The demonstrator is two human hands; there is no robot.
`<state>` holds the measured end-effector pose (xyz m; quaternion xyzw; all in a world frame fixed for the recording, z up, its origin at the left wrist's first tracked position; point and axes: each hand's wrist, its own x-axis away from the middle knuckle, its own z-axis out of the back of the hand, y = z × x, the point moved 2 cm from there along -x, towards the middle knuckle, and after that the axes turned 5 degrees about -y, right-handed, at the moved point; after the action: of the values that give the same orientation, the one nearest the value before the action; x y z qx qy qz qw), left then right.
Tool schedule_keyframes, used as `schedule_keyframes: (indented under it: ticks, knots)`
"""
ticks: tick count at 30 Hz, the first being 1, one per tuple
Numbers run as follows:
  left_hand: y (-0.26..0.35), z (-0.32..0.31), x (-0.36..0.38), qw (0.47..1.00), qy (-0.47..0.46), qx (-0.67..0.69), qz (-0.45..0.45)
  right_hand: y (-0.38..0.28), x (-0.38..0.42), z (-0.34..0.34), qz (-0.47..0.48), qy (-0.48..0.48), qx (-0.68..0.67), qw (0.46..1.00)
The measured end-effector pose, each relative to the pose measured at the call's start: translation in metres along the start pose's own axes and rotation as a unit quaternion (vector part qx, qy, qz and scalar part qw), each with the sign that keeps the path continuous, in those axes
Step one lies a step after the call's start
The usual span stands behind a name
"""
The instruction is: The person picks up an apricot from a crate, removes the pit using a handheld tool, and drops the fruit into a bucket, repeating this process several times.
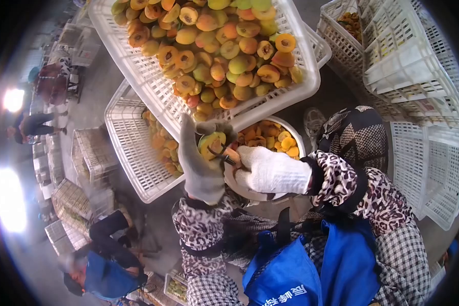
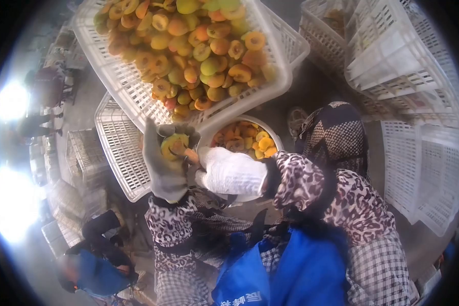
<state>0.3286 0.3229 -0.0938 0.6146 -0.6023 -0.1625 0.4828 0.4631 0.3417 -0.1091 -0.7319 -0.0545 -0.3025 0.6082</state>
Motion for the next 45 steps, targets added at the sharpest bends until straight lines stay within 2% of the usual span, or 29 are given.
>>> schedule_keyframes:
  ticks: [1,3,6,9,10,12,15,17,21,22,23,24,25,26,27,28,29,30,31,33,34,36,37,39,40,42,43,44,45]
  knots:
    - [-0.002,-0.008,0.002,0.996,0.046,-0.030,-0.066,-0.001,-0.002,0.002,0.031,0.099,0.169,0.980]
    - [0.001,-0.009,0.003,0.985,0.090,-0.062,-0.132,-0.027,0.009,0.007,0.011,0.082,0.183,0.980]
    - [0.004,-0.005,0.005,0.989,0.136,-0.053,-0.027,-0.020,0.010,0.002,0.000,-0.076,-0.162,0.984]
    - [0.004,-0.003,0.004,0.983,0.161,-0.083,-0.011,-0.014,0.006,-0.001,-0.010,-0.118,-0.202,0.972]
    - [0.004,0.000,0.002,0.983,0.162,-0.081,-0.010,-0.027,0.011,-0.003,-0.049,-0.012,-0.086,0.995]
    - [0.002,0.008,-0.002,0.990,0.080,-0.092,0.077,-0.013,0.004,-0.004,-0.047,-0.079,-0.146,0.985]
    - [0.004,0.003,0.000,0.994,0.073,-0.018,0.077,0.002,0.001,-0.004,-0.101,-0.263,-0.453,0.846]
    - [0.003,0.003,0.000,0.995,0.056,0.028,0.073,0.009,-0.001,-0.003,-0.057,-0.291,-0.476,0.828]
    - [0.011,0.032,-0.005,0.983,0.002,0.151,0.105,0.021,-0.008,-0.006,0.050,-0.259,-0.343,0.901]
    - [0.020,0.049,-0.006,0.985,0.044,0.165,0.032,0.022,-0.004,-0.006,0.052,-0.226,-0.268,0.935]
    - [0.030,0.060,-0.006,0.979,0.084,0.180,-0.041,0.022,0.000,-0.004,0.055,-0.190,-0.191,0.962]
    - [0.039,0.065,-0.008,0.979,0.080,0.181,-0.048,0.031,0.003,0.002,0.158,-0.064,0.049,0.984]
    - [0.053,0.073,-0.006,0.961,0.219,-0.056,-0.157,0.049,0.005,0.012,0.177,-0.041,0.269,0.946]
    - [0.064,0.074,-0.001,0.859,0.343,-0.286,-0.252,0.036,0.013,0.014,-0.097,0.007,0.380,0.920]
    - [0.066,0.077,-0.005,0.858,0.342,-0.285,-0.257,0.081,0.012,0.018,0.029,0.005,0.559,0.829]
    - [0.068,0.078,-0.009,0.750,0.331,-0.437,-0.370,0.095,0.015,0.020,0.000,0.075,0.565,0.822]
    - [0.067,0.077,-0.016,0.606,0.304,-0.567,-0.468,0.096,0.018,0.027,-0.044,0.109,0.420,0.900]
    - [0.053,0.081,-0.033,0.770,0.182,-0.436,-0.428,0.108,0.019,0.034,-0.048,0.093,0.441,0.892]
    - [0.052,0.065,-0.048,0.654,0.115,-0.603,-0.442,0.120,0.019,0.040,-0.053,0.076,0.463,0.881]
    - [0.038,0.035,-0.082,0.578,0.093,-0.743,-0.323,0.129,0.015,0.044,-0.082,0.080,0.454,0.883]
    - [0.033,0.034,-0.104,0.578,0.090,-0.743,-0.325,0.133,0.016,0.046,-0.113,0.072,0.442,0.887]
    - [0.005,0.060,-0.154,0.590,0.253,-0.735,-0.219,0.103,0.026,0.050,-0.093,0.084,0.418,0.900]
    - [-0.009,0.066,-0.162,0.417,0.277,-0.818,-0.285,0.093,0.031,0.051,-0.069,0.097,0.411,0.904]
    - [-0.005,0.057,-0.168,0.520,0.263,-0.803,-0.128,0.076,0.043,0.058,0.006,0.130,0.345,0.930]
    - [-0.001,0.059,-0.170,0.520,0.255,-0.805,-0.129,0.066,0.048,0.059,0.027,0.146,0.325,0.934]
    - [0.004,0.071,-0.166,0.641,0.172,-0.737,-0.130,0.057,0.050,0.060,0.048,0.164,0.299,0.939]
    - [0.005,0.064,-0.154,0.638,0.168,-0.740,-0.128,0.052,0.049,0.060,0.095,0.199,0.266,0.939]
    - [0.009,0.055,-0.140,0.843,0.137,-0.510,-0.106,0.047,0.048,0.059,0.142,0.232,0.232,0.934]
    - [0.010,0.049,-0.127,0.966,0.094,-0.231,-0.072,0.042,0.044,0.057,0.143,0.232,0.226,0.935]
